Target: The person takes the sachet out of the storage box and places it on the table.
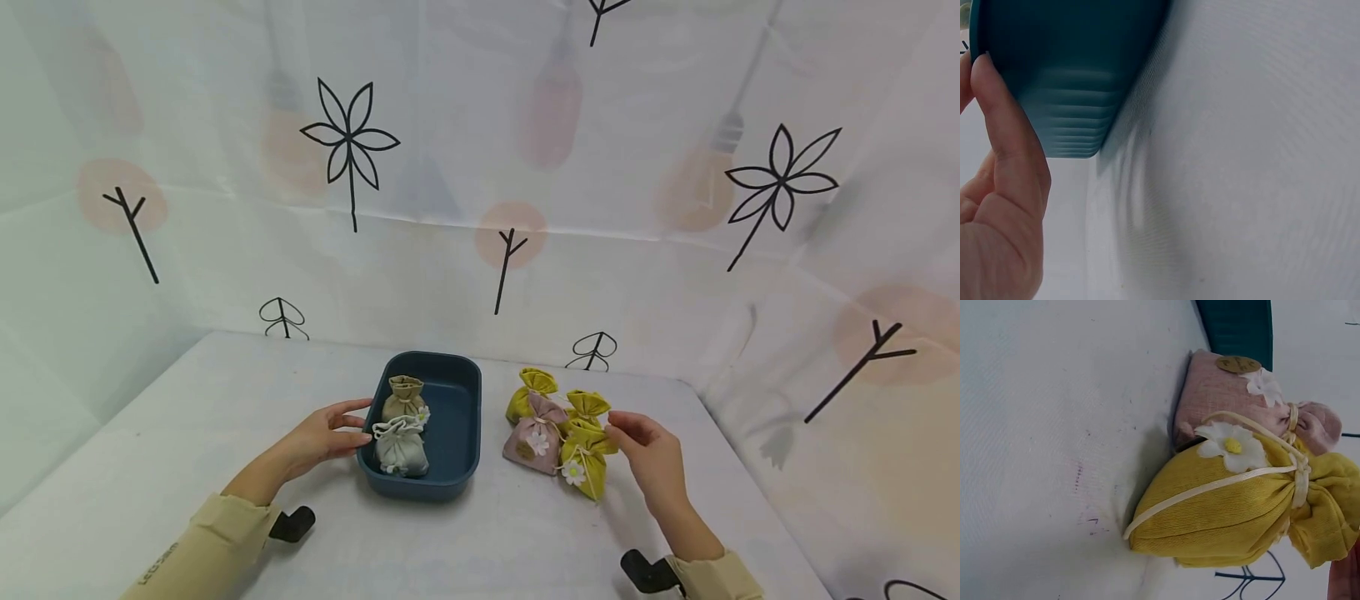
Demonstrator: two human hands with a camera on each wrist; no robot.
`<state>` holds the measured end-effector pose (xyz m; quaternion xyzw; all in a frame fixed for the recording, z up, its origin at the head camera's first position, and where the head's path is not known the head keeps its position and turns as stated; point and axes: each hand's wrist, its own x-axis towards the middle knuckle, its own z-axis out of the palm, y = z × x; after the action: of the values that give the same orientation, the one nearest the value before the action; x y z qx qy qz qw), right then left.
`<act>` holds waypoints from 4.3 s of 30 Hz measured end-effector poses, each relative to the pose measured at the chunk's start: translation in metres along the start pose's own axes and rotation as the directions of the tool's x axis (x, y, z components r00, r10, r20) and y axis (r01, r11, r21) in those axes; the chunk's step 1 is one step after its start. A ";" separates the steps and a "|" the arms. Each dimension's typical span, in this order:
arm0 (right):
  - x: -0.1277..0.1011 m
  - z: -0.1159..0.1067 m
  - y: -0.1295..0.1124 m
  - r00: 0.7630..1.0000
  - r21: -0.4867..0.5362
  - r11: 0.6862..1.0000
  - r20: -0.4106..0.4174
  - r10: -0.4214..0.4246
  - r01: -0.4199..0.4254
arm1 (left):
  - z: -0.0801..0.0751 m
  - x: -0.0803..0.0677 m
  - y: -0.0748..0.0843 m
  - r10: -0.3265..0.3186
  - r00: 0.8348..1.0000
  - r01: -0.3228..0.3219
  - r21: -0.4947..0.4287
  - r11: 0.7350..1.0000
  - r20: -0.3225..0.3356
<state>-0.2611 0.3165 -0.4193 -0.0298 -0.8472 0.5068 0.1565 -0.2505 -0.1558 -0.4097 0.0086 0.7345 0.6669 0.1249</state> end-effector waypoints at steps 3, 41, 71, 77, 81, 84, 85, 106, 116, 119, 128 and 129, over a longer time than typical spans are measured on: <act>-0.014 0.000 -0.032 1.000 -0.014 1.000 -0.007 0.014 -0.014 | 0.000 0.000 0.000 0.000 1.000 0.000 0.000 1.000 -0.001; -0.036 0.040 -0.086 0.979 0.196 0.976 0.160 -0.126 0.094 | 0.002 0.001 0.002 -0.019 1.000 0.020 0.005 1.000 -0.012; -0.029 0.088 -0.116 0.973 0.211 0.977 0.231 -0.013 -0.037 | 0.000 0.002 0.001 -0.014 1.000 0.014 0.004 1.000 -0.007; -0.023 0.097 -0.121 0.968 0.222 0.974 0.251 -0.012 -0.045 | 0.000 0.000 0.002 -0.013 1.000 0.013 0.009 1.000 -0.011; -0.020 0.103 -0.126 0.966 0.219 0.975 0.257 -0.011 -0.047 | -0.001 0.000 0.002 -0.014 1.000 0.014 0.014 1.000 -0.012; -0.018 0.107 -0.128 0.967 0.210 0.977 0.255 -0.025 -0.030 | 0.000 0.000 0.002 -0.015 1.000 0.015 0.011 1.000 -0.011; -0.018 0.109 -0.129 0.967 0.207 0.978 0.255 -0.028 -0.026 | 0.000 0.000 0.002 -0.015 1.000 0.015 0.010 1.000 -0.010; -0.006 0.140 -0.152 0.933 0.231 0.970 0.328 -0.145 0.070 | 0.000 0.000 -0.001 -0.005 1.000 0.005 0.013 1.000 -0.008; 0.002 0.155 -0.164 0.896 0.251 0.959 0.385 -0.220 0.127 | -0.001 0.000 -0.001 -0.011 1.000 0.011 0.014 1.000 -0.010; 0.005 0.159 -0.165 0.888 0.234 0.965 0.410 -0.210 0.120 | 0.000 0.000 0.000 -0.015 1.000 0.015 0.010 1.000 -0.009; 0.014 0.172 -0.168 0.848 0.215 0.972 0.495 -0.191 0.093 | -0.001 0.001 0.001 -0.022 1.000 0.022 0.012 1.000 -0.001; 0.015 0.173 -0.169 0.843 0.220 0.971 0.503 -0.193 0.091 | -0.001 0.001 0.001 -0.021 1.000 0.021 0.011 1.000 0.002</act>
<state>-0.3083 0.0906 -0.3453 0.1862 -0.8060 0.5606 -0.0392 -0.2521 -0.1561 -0.4087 0.0021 0.7382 0.6614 0.1327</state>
